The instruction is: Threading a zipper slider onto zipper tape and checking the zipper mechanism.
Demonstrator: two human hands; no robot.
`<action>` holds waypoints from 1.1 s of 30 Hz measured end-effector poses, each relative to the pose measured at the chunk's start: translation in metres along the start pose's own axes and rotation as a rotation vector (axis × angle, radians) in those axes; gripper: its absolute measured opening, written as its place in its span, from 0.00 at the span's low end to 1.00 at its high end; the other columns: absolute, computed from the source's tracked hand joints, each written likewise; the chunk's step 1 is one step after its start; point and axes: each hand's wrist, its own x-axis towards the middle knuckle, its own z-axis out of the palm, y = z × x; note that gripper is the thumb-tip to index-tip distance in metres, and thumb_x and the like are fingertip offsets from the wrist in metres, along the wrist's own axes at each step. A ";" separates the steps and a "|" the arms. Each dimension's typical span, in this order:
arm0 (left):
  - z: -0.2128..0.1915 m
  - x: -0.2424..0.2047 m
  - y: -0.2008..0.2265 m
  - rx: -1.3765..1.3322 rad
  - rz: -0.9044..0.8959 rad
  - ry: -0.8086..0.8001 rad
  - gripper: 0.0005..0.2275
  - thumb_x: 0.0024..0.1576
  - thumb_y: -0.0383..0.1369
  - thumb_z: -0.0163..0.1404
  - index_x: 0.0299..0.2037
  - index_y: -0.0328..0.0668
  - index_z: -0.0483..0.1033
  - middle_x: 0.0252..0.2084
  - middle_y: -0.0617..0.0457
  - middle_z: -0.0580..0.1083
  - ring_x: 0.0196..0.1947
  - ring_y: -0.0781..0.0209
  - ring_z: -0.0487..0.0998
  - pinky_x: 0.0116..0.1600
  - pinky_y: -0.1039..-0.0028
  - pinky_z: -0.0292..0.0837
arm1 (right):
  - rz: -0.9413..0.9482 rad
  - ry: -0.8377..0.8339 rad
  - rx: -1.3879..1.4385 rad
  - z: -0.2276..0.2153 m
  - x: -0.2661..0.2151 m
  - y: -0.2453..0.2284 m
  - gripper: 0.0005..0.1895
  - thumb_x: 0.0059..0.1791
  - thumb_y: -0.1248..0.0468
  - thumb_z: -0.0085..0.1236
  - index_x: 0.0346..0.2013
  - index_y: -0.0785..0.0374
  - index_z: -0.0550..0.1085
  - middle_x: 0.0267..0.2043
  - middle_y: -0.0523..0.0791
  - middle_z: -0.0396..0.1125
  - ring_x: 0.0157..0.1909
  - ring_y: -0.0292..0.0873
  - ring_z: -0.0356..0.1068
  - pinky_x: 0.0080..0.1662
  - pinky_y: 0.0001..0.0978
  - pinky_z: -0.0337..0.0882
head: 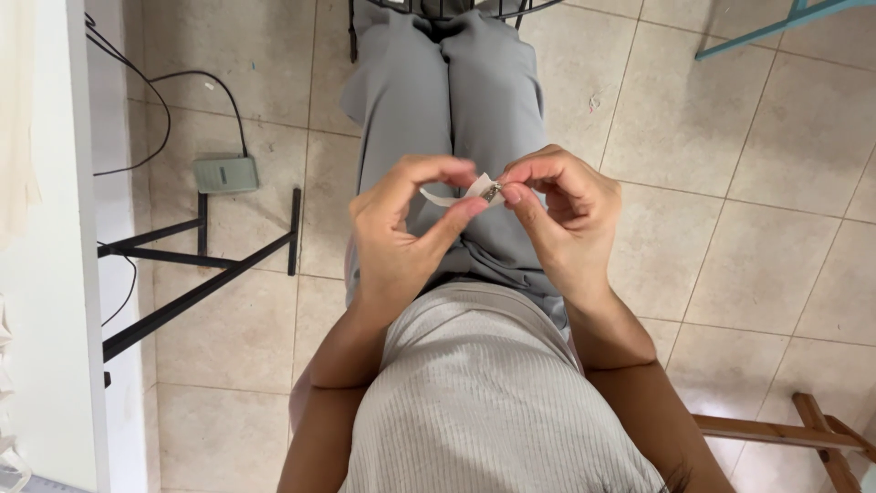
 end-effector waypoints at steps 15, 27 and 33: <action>0.003 0.002 0.002 0.027 0.043 0.022 0.05 0.60 0.21 0.60 0.42 0.34 0.79 0.41 0.50 0.79 0.41 0.64 0.82 0.44 0.80 0.77 | 0.060 -0.037 0.213 0.003 -0.001 0.013 0.03 0.59 0.71 0.56 0.46 0.69 0.74 0.43 0.44 0.69 0.42 0.33 0.69 0.45 0.23 0.71; 0.012 -0.005 -0.006 0.041 0.082 0.040 0.04 0.62 0.20 0.58 0.44 0.32 0.77 0.41 0.50 0.77 0.39 0.65 0.82 0.43 0.80 0.80 | -0.139 -0.043 -0.153 0.004 0.001 -0.003 0.04 0.55 0.75 0.61 0.43 0.69 0.74 0.43 0.47 0.70 0.40 0.36 0.69 0.43 0.25 0.70; 0.012 -0.007 -0.013 -0.110 0.088 0.071 0.05 0.61 0.18 0.58 0.45 0.33 0.78 0.44 0.49 0.78 0.40 0.65 0.81 0.43 0.80 0.80 | -0.267 0.072 -0.216 0.003 -0.010 -0.003 0.10 0.51 0.74 0.66 0.46 0.70 0.75 0.45 0.48 0.70 0.42 0.38 0.71 0.44 0.25 0.74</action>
